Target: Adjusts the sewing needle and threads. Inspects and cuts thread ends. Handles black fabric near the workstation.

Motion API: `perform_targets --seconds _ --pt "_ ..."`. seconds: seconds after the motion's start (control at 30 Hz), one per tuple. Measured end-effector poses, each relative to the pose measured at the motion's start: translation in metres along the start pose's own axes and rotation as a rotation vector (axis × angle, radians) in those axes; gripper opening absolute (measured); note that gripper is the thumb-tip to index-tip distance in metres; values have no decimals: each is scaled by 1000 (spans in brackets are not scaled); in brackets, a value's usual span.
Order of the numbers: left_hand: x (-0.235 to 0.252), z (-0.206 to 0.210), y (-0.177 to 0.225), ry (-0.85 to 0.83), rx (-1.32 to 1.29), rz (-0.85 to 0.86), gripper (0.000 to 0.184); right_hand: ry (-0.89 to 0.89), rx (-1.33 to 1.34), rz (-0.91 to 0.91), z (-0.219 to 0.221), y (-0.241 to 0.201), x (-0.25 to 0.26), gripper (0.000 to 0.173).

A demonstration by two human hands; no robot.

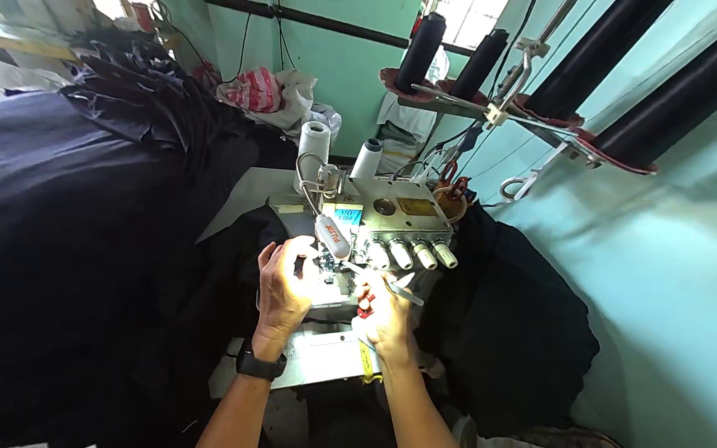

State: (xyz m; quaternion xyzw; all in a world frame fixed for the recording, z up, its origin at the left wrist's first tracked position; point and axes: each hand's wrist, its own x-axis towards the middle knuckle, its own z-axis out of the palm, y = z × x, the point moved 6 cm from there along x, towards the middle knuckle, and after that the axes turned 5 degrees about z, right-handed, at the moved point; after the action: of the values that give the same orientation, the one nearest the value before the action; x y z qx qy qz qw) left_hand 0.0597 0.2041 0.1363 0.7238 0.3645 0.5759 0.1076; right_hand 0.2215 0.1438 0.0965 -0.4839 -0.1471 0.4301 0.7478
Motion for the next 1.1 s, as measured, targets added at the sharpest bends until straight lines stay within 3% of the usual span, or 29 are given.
perform_targets --seconds 0.13,0.47,0.93,1.1 --pt "0 0 0 0 8 -1 23 11 -40 17 7 -2 5 14" --pt "0 0 0 11 4 3 21 58 19 -164 3 7 1 15" --pt "1 -2 1 19 12 18 21 24 6 -97 7 9 6 14" --pt "1 -1 2 22 24 22 21 97 28 -248 -5 4 0 16"
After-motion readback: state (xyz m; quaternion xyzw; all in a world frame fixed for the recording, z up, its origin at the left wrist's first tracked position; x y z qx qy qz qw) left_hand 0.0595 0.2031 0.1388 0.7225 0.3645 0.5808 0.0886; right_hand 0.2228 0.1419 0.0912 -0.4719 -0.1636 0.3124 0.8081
